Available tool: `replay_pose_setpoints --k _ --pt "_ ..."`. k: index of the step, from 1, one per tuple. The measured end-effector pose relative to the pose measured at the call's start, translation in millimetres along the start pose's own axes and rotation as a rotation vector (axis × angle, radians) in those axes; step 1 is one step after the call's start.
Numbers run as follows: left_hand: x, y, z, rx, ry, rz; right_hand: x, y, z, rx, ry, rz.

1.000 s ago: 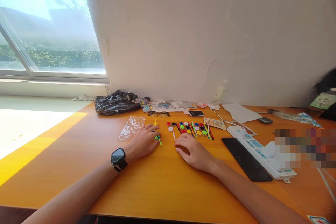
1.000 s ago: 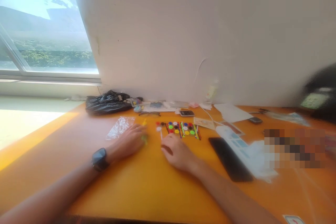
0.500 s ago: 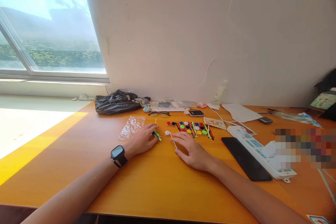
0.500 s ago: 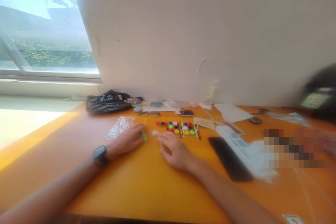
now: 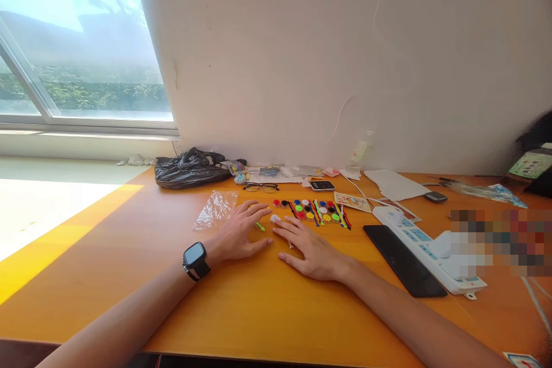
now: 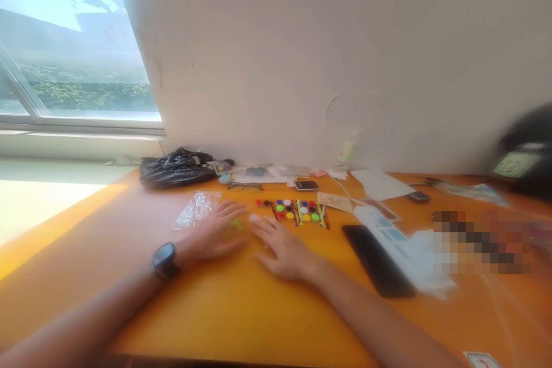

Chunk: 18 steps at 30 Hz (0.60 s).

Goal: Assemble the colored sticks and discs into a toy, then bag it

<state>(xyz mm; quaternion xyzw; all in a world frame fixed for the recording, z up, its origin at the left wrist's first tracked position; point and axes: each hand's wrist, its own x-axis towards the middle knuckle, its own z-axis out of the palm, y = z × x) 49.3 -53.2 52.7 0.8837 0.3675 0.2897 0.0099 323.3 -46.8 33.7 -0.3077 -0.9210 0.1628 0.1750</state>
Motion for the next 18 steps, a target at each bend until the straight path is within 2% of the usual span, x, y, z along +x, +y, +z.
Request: replay_pose_setpoints --k 7,11,18 --pt "2.0 10.7 12.5 0.010 -0.076 0.072 -1.5 -6.4 -0.8 0.008 0.024 -0.057" --pt "3.3 7.3 17.7 0.011 -0.060 0.099 -2.3 -11.0 -4.6 0.006 0.078 -0.098" --pt "0.4 15.0 18.6 -0.048 -0.033 0.179 -6.2 -8.9 -9.4 0.033 0.181 0.031"
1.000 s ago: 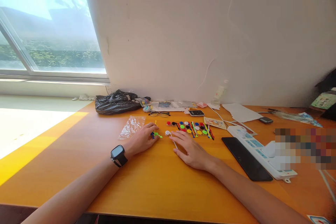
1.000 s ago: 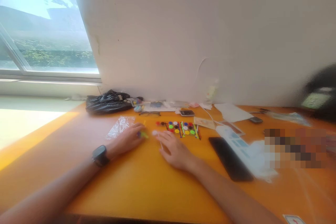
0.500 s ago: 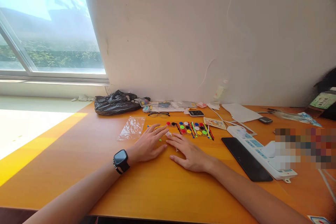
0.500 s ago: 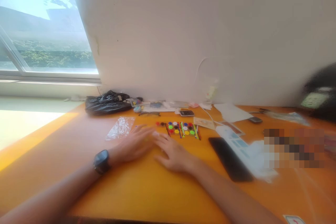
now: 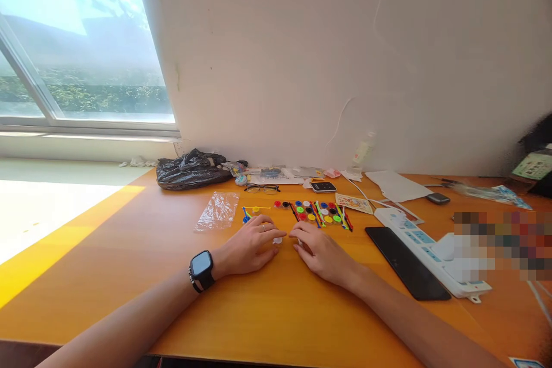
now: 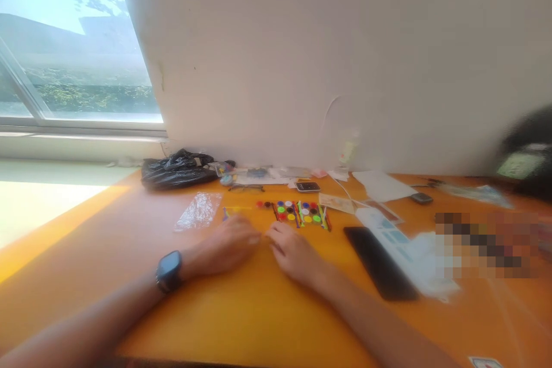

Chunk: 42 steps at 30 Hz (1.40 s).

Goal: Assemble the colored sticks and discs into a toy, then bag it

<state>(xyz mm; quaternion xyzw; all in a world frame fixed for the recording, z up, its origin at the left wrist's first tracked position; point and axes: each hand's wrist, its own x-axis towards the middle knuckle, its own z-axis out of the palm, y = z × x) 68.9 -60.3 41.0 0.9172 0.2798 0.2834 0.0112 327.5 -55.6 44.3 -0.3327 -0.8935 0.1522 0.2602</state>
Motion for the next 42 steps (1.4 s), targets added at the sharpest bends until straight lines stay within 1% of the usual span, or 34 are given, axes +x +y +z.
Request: replay_pose_setpoints --k 5,8,11,14,16,21,24,26,28,31,33,35,37,39,42 --pt "0.4 3.4 4.6 -0.011 0.024 -0.004 -1.5 1.9 0.4 0.027 0.038 0.099" --pt "1.0 1.0 7.5 -0.054 0.014 0.002 -2.0 2.8 1.3 0.064 0.041 0.108" --pt "0.1 2.6 5.5 -0.128 0.010 -0.032 -1.9 1.2 2.0 0.152 0.024 0.104" --pt "-1.1 10.6 -1.9 -0.227 0.007 -0.118 -1.8 -1.5 2.4 0.209 0.015 0.099" --pt "-0.8 17.3 -7.8 -0.320 0.015 -0.185 -2.0 -2.4 2.4 0.210 0.014 0.104" --pt "3.5 28.3 -17.2 -0.542 0.031 -0.327 -2.2 -0.5 1.1 0.085 -0.011 0.093" --pt "5.4 30.8 -19.1 -0.645 0.006 -0.410 -2.3 2.1 1.1 0.058 0.013 0.155" --pt "6.1 32.3 -20.0 -0.704 -0.036 -0.462 -1.8 3.0 1.2 0.120 0.055 0.208" --pt "6.9 33.5 -20.5 -0.768 -0.106 -0.491 -1.1 1.6 0.8 0.206 0.120 0.227" --pt "8.2 33.3 -20.2 -0.876 -0.216 -0.496 -0.5 -6.1 0.0 0.324 0.200 0.212" --pt "8.8 32.3 -19.7 -0.928 -0.244 -0.498 -1.4 -13.4 0.2 0.428 0.193 0.205" --pt "9.1 32.0 -20.0 -0.963 -0.236 -0.510 -3.2 -20.0 1.3 0.538 0.139 0.202" --pt "9.1 33.3 -21.7 -0.991 -0.215 -0.532 -5.2 -24.7 2.8 0.591 0.057 0.187" --pt "9.0 35.9 -23.9 -1.000 -0.173 -0.546 -6.7 -27.4 4.4 0.558 0.005 0.144" --pt "8.7 39.3 -26.1 -0.958 -0.108 -0.524 -7.8 -28.8 6.6 0.453 0.036 0.046"
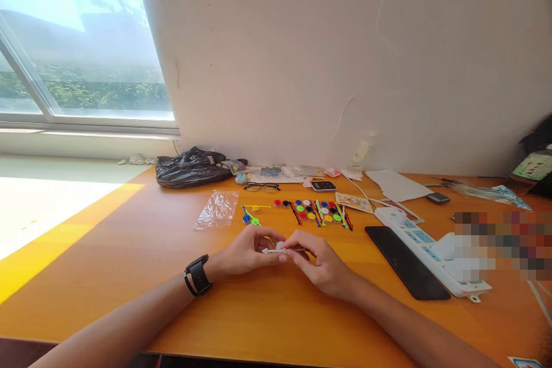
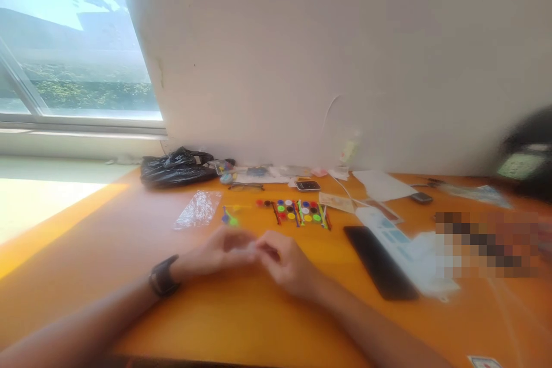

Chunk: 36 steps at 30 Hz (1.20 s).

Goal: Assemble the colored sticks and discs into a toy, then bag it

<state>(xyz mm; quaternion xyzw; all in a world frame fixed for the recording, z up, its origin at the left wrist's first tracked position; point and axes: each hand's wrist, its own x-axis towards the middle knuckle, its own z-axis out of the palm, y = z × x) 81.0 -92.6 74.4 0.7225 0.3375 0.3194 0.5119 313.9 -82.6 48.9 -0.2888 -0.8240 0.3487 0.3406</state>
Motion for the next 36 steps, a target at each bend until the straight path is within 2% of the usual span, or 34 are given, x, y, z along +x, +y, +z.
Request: replay_pose_setpoints --k 3,8,13,19,26,36 --pt "-0.8 -0.7 0.7 0.098 0.040 0.091 -0.7 2.0 2.2 -0.025 0.023 -0.056" --pt "-0.6 -3.6 1.3 0.290 0.122 0.252 -1.5 5.3 3.8 0.016 0.029 -0.055" --pt "-0.9 -3.3 1.7 0.385 0.166 0.374 -1.6 3.2 1.1 -0.085 0.079 -0.103" --pt "-2.6 -4.9 0.9 0.449 0.193 0.411 -2.3 4.7 0.7 -0.176 0.112 -0.153" --pt "-3.2 -5.0 -0.9 0.504 0.201 0.453 -0.3 4.1 -0.1 -0.258 0.094 -0.111" --pt "-4.9 -6.1 -1.8 0.537 0.171 0.426 -0.8 7.6 -0.1 -0.309 0.087 -0.083"
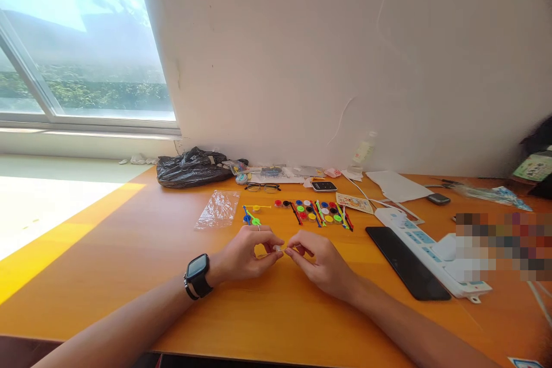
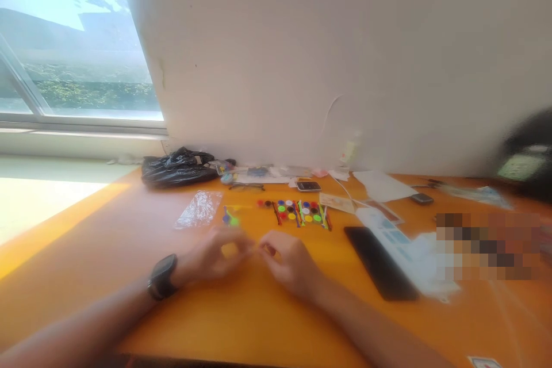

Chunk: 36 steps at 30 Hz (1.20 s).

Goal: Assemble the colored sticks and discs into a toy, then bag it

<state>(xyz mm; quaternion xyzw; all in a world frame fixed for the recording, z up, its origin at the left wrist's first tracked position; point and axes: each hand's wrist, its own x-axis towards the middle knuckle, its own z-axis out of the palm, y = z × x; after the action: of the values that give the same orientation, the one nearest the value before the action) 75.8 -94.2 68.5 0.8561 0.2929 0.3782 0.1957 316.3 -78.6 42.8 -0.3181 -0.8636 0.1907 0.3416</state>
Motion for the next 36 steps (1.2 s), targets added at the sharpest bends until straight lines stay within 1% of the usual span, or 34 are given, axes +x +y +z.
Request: replay_pose_setpoints --k 9,13,16,25,27,29,31,33,36 --pt "-0.3 2.0 -0.1 -0.012 -0.005 -0.006 0.8 -2.7 -0.8 0.017 -0.006 0.000" --pt "-0.6 1.3 1.4 -0.024 -0.002 0.007 0.6 -2.0 -0.2 0.031 -0.033 -0.003" --pt "-1.8 0.6 3.0 -0.023 0.005 0.019 0.8 -2.3 -0.4 0.027 -0.045 0.001" --pt "-1.9 -0.5 7.3 -0.018 0.042 -0.002 1.0 -4.2 -1.1 0.068 -0.033 0.021" --pt "-0.5 0.5 6.6 -0.068 0.050 -0.023 2.1 -5.6 -1.7 0.105 -0.015 0.041" --pt "1.0 2.2 4.1 -0.172 0.042 -0.070 3.7 -6.7 -2.9 0.162 0.007 0.064" --pt "2.1 4.0 0.5 -0.332 -0.008 -0.148 4.9 -7.0 -4.4 0.226 0.008 0.085" --pt "2.8 5.5 -2.9 -0.502 -0.085 -0.247 5.6 -6.1 -5.6 0.278 -0.012 0.116" --pt "3.6 6.7 -5.5 -0.676 -0.166 -0.384 5.6 -3.1 -5.6 0.326 -0.048 0.164"
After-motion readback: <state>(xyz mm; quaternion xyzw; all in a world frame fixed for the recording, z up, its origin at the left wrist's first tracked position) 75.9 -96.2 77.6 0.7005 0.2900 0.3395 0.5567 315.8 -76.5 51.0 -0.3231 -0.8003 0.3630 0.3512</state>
